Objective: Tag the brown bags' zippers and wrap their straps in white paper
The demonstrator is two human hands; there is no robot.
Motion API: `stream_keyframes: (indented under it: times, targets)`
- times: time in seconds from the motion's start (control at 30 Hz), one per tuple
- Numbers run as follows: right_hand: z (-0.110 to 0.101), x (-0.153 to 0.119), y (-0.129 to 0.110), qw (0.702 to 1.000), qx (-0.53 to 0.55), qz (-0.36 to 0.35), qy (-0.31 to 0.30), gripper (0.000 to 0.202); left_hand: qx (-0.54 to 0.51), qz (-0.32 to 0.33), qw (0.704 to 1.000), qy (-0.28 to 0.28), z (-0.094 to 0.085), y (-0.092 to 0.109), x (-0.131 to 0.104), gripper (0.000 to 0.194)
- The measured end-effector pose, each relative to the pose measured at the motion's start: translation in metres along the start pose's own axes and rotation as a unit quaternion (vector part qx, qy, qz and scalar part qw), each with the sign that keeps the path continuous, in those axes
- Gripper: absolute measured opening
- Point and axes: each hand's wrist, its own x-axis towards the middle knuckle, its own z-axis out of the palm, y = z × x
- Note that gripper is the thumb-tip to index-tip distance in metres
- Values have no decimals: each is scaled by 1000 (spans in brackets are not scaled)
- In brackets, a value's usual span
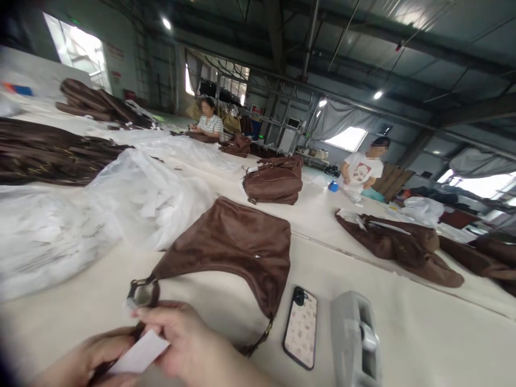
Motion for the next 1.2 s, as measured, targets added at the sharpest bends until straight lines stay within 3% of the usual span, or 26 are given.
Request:
stream_keyframes:
  times: [0.13,0.23,0.33,0.5,0.67,0.8,1.2]
  targets:
    - [-3,-14,-4,998,63,-29,-5,26,-5,-41,999,28,-29,25,-12,23]
    - [-9,-16,-8,998,42,-54,-3,27,-48,-121,990,51,-55,21,-28,34]
    - [-13,-16,-6,998,2,-64,-8,26,-110,-173,974,92,-66,10,-46,36]
    - [-12,-16,-1,996,-39,-76,9,26,-87,-186,974,95,-64,6,-55,41]
    - [-9,-13,1,994,-21,-93,54,30,-78,-141,984,71,-55,13,-48,38]
    - [-9,-12,3,994,-22,-97,43,28,-66,-158,982,79,-49,15,-43,38]
    - [-10,-13,4,992,-82,-92,25,34,2,-114,993,40,-48,19,-38,35]
